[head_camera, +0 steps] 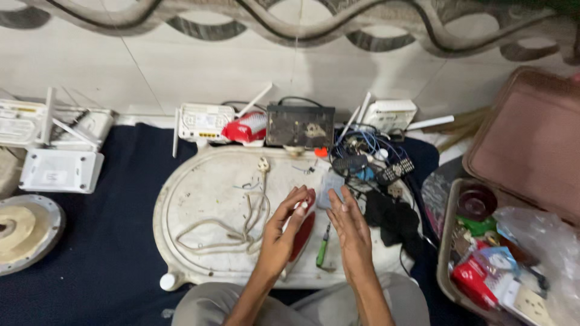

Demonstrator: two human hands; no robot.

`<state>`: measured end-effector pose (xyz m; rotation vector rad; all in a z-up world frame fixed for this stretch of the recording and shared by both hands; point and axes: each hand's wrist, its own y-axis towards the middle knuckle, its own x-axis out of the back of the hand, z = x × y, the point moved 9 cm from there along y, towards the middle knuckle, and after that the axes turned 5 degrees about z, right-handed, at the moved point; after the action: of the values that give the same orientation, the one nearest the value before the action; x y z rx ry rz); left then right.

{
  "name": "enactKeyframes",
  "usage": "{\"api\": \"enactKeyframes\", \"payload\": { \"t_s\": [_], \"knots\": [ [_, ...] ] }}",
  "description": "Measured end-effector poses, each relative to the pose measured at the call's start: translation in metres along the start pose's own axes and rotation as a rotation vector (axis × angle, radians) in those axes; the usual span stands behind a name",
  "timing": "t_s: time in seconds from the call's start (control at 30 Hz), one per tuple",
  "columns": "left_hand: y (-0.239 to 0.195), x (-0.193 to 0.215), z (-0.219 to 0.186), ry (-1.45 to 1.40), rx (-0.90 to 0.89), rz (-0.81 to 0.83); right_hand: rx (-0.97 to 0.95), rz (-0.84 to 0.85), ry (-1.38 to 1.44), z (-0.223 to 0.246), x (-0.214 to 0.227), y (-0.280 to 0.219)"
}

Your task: The person sits on the floor and uses a screwdriver to remove and reinsert screws on the base of a white and red electric iron. They manipulate the iron's casing and handle the screwdriver throughout the clip.

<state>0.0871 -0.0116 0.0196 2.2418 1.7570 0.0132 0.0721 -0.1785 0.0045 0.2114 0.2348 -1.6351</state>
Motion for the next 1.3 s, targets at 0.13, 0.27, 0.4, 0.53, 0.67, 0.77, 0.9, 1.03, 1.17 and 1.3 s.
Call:
{"api": "enactKeyframes", "payload": {
  "t_s": [0.13, 0.27, 0.4, 0.53, 0.67, 0.77, 0.9, 1.03, 1.17, 1.3],
  "knots": [
    [-0.032, 0.018, 0.012, 0.058, 0.077, -0.085, 0.027, -0.003, -0.039, -0.006, 0.005, -0.012],
    [-0.039, 0.01, 0.009, 0.063, -0.007, -0.077, -0.007, -0.061, -0.094, -0.017, 0.023, -0.025],
    [-0.024, -0.008, 0.011, 0.036, 0.02, -0.144, -0.018, -0.028, -0.083, -0.031, 0.034, -0.032],
    [0.003, -0.02, 0.018, -0.193, 0.138, -0.15, -0.108, -0.034, -0.16, -0.053, 0.064, -0.028],
    [0.016, -0.003, 0.017, -0.056, 0.152, -0.189, -0.101, -0.012, -0.222, -0.086, 0.097, -0.013],
    [0.01, 0.001, -0.002, 0.427, -0.05, -0.13, -0.209, -0.114, -0.295, -0.137, 0.118, -0.011],
    [0.003, -0.006, 0.012, 0.863, -0.14, -0.056, -0.303, -0.151, -0.887, -0.169, 0.119, -0.002],
    [0.007, -0.004, 0.062, 1.124, 0.125, 0.07, -0.275, -0.139, -1.268, -0.164, 0.098, -0.007],
    [0.004, -0.005, 0.104, 1.316, 0.369, 0.28, -0.243, -0.169, -1.237, -0.164, 0.096, 0.007],
    [-0.002, -0.007, 0.11, 1.409, 0.384, 0.365, -0.463, -0.209, -0.987, -0.203, 0.128, 0.003]
  ]
}}
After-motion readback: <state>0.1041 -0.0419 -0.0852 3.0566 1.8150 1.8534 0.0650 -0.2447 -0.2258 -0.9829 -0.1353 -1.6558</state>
